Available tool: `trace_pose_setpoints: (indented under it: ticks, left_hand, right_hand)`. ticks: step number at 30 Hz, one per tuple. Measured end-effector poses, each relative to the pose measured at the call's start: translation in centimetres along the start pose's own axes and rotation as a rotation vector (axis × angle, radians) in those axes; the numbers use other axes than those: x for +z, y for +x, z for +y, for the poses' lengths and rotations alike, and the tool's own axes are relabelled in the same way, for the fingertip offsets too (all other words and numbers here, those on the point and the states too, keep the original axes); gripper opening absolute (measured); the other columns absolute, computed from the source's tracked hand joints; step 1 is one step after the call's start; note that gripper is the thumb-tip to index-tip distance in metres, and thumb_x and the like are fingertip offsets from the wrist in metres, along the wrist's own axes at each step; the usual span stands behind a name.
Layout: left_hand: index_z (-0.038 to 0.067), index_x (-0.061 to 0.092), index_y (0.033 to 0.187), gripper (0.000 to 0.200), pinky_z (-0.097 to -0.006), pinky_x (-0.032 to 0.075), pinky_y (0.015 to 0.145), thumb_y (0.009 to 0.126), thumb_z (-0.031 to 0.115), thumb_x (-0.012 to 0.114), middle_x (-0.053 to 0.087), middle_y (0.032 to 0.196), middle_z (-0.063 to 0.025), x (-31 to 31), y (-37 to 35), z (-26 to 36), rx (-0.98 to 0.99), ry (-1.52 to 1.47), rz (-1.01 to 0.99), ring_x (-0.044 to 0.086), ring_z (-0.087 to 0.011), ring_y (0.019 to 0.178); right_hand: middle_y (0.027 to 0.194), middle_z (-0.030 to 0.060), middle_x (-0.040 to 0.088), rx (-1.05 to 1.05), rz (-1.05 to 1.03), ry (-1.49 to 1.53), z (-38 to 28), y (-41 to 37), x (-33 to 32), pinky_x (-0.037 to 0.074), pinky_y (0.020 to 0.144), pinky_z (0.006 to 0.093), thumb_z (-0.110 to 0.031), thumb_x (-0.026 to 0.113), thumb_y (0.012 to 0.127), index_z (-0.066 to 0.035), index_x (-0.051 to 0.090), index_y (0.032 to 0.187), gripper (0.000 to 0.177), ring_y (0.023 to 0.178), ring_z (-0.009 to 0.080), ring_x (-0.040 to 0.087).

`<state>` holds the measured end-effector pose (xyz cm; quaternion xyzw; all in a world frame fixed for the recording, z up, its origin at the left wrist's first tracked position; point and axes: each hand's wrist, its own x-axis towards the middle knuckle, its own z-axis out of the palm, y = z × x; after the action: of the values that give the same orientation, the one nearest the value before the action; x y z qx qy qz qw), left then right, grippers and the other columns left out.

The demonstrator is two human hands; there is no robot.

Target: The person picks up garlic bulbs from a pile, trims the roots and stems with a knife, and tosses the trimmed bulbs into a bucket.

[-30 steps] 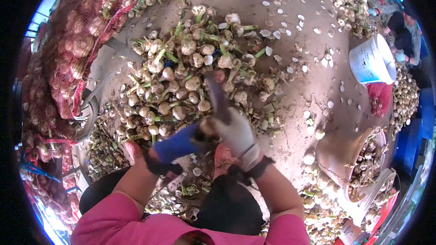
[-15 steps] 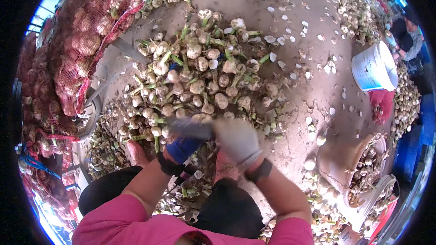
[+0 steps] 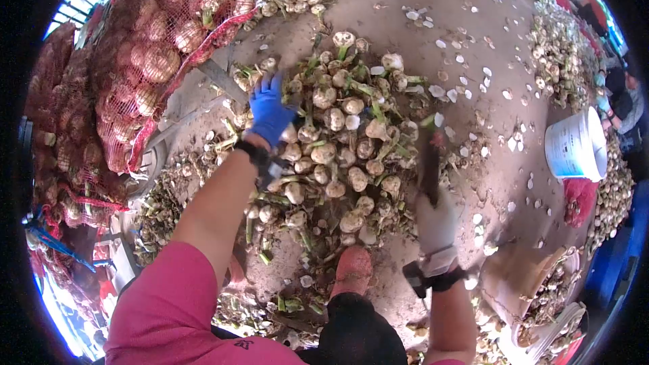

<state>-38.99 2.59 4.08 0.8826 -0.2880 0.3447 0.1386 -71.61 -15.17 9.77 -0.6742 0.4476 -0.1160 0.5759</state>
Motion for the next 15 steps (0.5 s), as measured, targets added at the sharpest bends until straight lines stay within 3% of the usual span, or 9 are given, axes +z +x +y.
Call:
trace_pose_setpoints:
  ticks: [1, 4, 7, 8, 10, 11, 13, 15]
  left_hand:
    - [0.012, 0.061, 0.111, 0.031, -0.0442, 0.040, 0.093, 0.086, 0.031, 0.061, 0.064, 0.101, -0.0139, 2.9, -2.0, -3.8, 0.032, -0.078, -0.267, 0.060, -0.0336, 0.093]
    - [0.011, 0.064, 0.110, 0.031, -0.0428, 0.045, 0.087, 0.087, 0.032, 0.062, 0.068, 0.095, -0.0131, -1.9, -0.2, -3.7, -0.059, -0.279, -0.523, 0.063, -0.0326, 0.094]
    - [0.009, 0.066, 0.105, 0.024, -0.0394, 0.051, 0.073, 0.087, 0.025, 0.063, 0.069, 0.088, -0.0133, -7.3, -6.8, 0.3, -0.263, -0.847, -0.853, 0.067, -0.0283, 0.082]
    - [0.008, 0.066, 0.103, 0.022, -0.0382, 0.052, 0.068, 0.088, 0.024, 0.063, 0.069, 0.089, -0.0141, -11.4, -7.8, 3.7, -0.271, -0.910, -1.027, 0.067, -0.0268, 0.077]
    - [0.006, 0.065, 0.102, 0.021, -0.0384, 0.052, 0.068, 0.087, 0.021, 0.064, 0.068, 0.082, -0.0143, -14.0, -10.5, 7.4, -0.402, -1.145, -1.086, 0.067, -0.0265, 0.074]
    - [0.005, 0.065, 0.102, 0.022, -0.0377, 0.052, 0.067, 0.087, 0.022, 0.065, 0.068, 0.080, -0.0140, -14.4, -10.1, 8.0, -0.375, -1.139, -1.122, 0.067, -0.0259, 0.073]
    - [0.004, 0.064, 0.103, 0.026, -0.0362, 0.052, 0.066, 0.088, 0.025, 0.066, 0.068, 0.077, -0.0132, -15.2, -9.5, 8.4, -0.336, -1.114, -1.191, 0.067, -0.0247, 0.070]
    - [0.002, 0.063, 0.104, 0.029, -0.0362, 0.051, 0.065, 0.089, 0.027, 0.066, 0.066, 0.074, -0.0130, -15.6, -9.6, 8.2, -0.123, -0.939, -1.006, 0.066, -0.0236, 0.068]
  right_hand:
    - [0.076, 0.0087, 0.064, -0.097, -0.032, -0.100, 3.7, 0.6, 0.2, 0.048, 0.061, 0.0323, -0.012, 0.056, 0.088, 0.000, 0.062, 0.101, 0.018, 0.068, 0.0159, 0.060]
    - [0.081, 0.0142, 0.066, -0.080, -0.185, -0.252, 4.0, -1.8, 2.0, 0.049, 0.068, 0.0350, -0.015, 0.059, 0.087, -0.002, 0.064, 0.101, 0.020, 0.075, 0.0228, 0.064]
    - [0.087, 0.0184, 0.067, -0.067, -0.148, -0.556, 1.7, -2.5, 2.7, 0.050, 0.072, 0.0378, -0.017, 0.059, 0.087, -0.005, 0.066, 0.100, 0.019, 0.081, 0.0318, 0.066]
    - [0.090, 0.0183, 0.067, -0.162, -0.142, -0.526, 0.6, -2.8, 3.3, 0.050, 0.072, 0.0396, -0.018, 0.059, 0.087, -0.006, 0.066, 0.100, 0.019, 0.083, 0.0346, 0.064]
    - [0.094, 0.0159, 0.066, -0.450, -0.108, -0.478, -1.7, -3.8, 4.8, 0.051, 0.073, 0.0423, -0.019, 0.058, 0.088, -0.006, 0.063, 0.097, 0.017, 0.085, 0.0373, 0.063]
    - [0.093, 0.0155, 0.066, -0.552, -0.138, -0.473, -3.7, -4.6, 5.2, 0.050, 0.073, 0.0431, -0.020, 0.060, 0.087, -0.007, 0.063, 0.098, 0.018, 0.086, 0.0364, 0.063]
    - [0.091, 0.0169, 0.066, -0.576, -0.223, -0.575, -3.9, -5.3, 5.2, 0.050, 0.072, 0.0428, -0.022, 0.061, 0.087, -0.007, 0.063, 0.097, 0.018, 0.085, 0.0358, 0.063]
    - [0.087, 0.0158, 0.066, -0.471, -0.305, -0.731, -1.3, -4.4, 4.8, 0.050, 0.067, 0.0403, -0.021, 0.061, 0.088, -0.005, 0.063, 0.096, 0.018, 0.079, 0.0334, 0.064]
